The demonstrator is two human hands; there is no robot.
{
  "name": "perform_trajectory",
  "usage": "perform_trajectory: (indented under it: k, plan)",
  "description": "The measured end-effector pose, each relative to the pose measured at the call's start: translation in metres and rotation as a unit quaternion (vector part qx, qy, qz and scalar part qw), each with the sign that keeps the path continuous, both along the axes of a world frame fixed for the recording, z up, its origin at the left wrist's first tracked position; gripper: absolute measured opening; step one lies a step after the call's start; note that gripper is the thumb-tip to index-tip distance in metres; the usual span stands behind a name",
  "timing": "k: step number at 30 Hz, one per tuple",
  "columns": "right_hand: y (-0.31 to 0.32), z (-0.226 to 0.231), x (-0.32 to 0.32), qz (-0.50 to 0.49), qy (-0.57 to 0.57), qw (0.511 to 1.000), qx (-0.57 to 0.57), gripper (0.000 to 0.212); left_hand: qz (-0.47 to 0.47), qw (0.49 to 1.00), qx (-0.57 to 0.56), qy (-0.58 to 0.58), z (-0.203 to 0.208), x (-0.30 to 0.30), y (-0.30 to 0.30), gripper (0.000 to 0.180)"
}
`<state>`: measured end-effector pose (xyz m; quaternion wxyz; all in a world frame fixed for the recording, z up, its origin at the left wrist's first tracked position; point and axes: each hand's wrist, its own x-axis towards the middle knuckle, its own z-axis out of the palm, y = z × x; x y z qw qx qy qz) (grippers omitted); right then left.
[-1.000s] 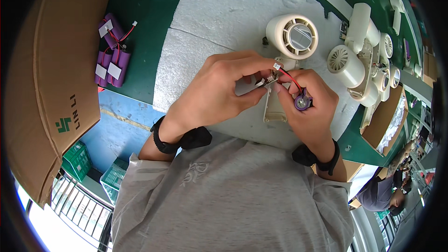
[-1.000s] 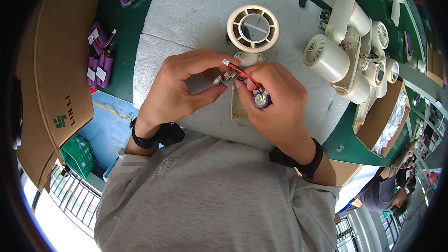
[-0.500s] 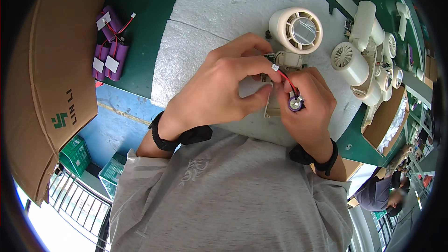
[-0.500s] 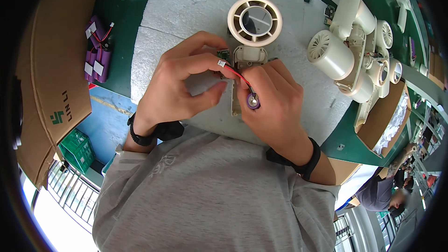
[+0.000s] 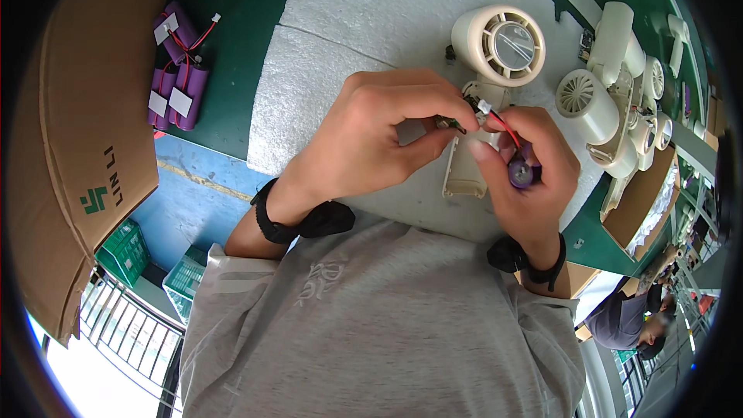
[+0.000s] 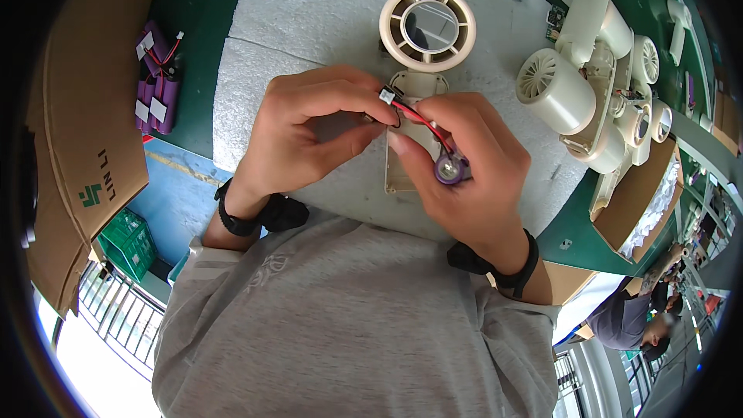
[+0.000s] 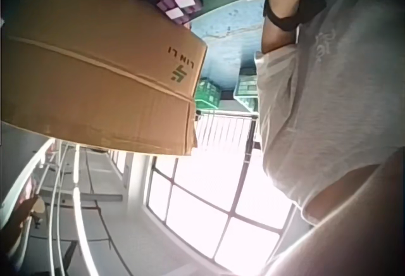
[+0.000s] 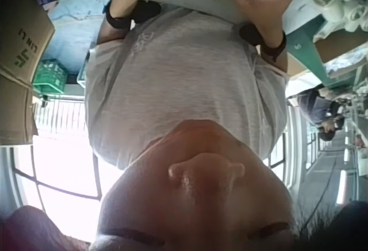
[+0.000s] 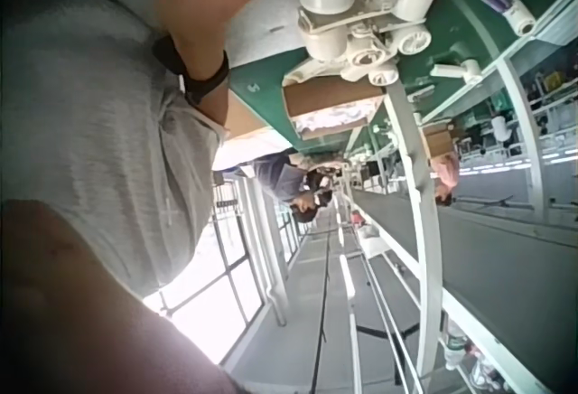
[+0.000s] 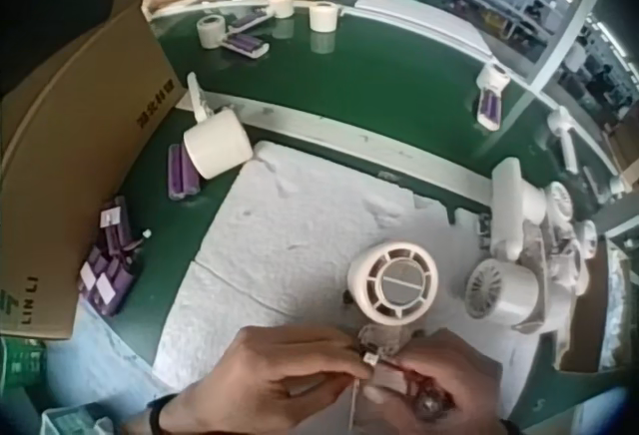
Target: The person assembles portable fans by connecting battery wire plugs into the circuit boards and fitting the battery packs into the fan handle housings by hand.
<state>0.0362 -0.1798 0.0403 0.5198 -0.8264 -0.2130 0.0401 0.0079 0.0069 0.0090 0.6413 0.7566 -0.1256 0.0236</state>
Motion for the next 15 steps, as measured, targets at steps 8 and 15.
perform_trajectory:
  k: [8,15]
  plan:
    - [-0.012,0.009,0.009,0.066,0.022,0.995,-0.07,0.006,-0.009,0.997,-0.068,0.041,0.0,0.003,0.001,0.021]
    - [-0.005,0.002,0.01,0.067,-0.081,0.989,-0.105,0.016,0.005,0.999,-0.024,0.027,0.0,0.003,0.002,0.013]
